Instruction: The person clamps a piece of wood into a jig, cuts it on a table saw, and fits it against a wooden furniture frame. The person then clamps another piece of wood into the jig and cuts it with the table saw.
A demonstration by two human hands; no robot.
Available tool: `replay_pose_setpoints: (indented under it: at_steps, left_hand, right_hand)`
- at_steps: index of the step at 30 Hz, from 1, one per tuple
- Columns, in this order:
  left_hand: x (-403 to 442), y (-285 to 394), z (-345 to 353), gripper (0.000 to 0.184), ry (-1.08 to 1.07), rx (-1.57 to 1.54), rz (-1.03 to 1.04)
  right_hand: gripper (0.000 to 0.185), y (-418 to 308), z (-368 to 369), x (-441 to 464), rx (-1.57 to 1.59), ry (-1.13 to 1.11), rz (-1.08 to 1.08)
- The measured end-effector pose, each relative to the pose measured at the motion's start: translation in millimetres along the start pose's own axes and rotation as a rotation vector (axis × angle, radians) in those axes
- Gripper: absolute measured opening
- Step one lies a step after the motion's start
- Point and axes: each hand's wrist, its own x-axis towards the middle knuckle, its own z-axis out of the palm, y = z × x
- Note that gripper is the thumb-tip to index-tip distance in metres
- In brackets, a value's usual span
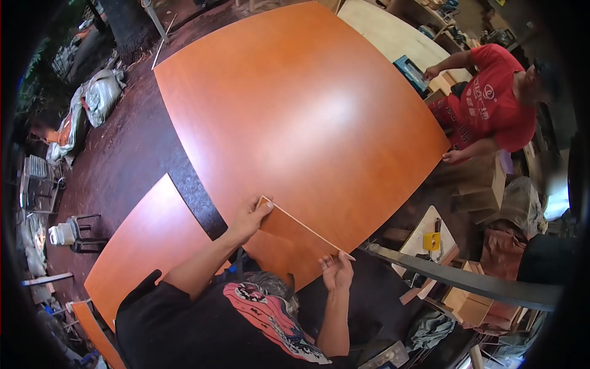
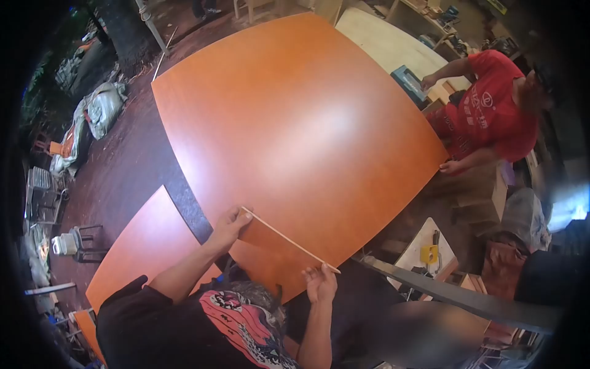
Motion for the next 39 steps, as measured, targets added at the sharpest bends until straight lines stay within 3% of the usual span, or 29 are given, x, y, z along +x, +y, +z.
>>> replay_pose_setpoints:
  at_steps: [7, 11, 18, 23, 24, 29, 39]
  left_hand:
    - [-5, 1, 0, 0.022, 0.007, 0.071, -0.068]
    - [-17, -1, -8, 0.024, 0.016, 0.121, -0.050]
    - [25, 16, -71, 0.033, 0.071, 0.176, -0.012]
    - [89, 41, -174, 0.034, 0.086, 0.174, 0.147]
    - [105, 58, -192, 0.034, 0.107, 0.026, 0.129]
    - [158, 151, -296, 0.032, 0.219, 0.100, 0.180]
    - [163, 223, -439, 0.030, 0.565, -0.009, 0.298]
  right_hand:
    - [0.021, 12, -1, -7, 0.029, -0.025, -0.031]
    - [0.021, 28, 0, 8, 0.044, -0.056, -0.025]
    - [0.018, 58, 70, 27, -0.007, -0.098, -0.034]
    - [0.016, 115, 179, 62, -0.028, -0.190, -0.068]
    - [0.015, 131, 207, 72, -0.020, -0.189, -0.075]
    - [0.014, 192, 326, 102, -0.025, -0.295, -0.086]
    - [0.014, 246, 515, 146, -0.264, -0.600, -0.003]
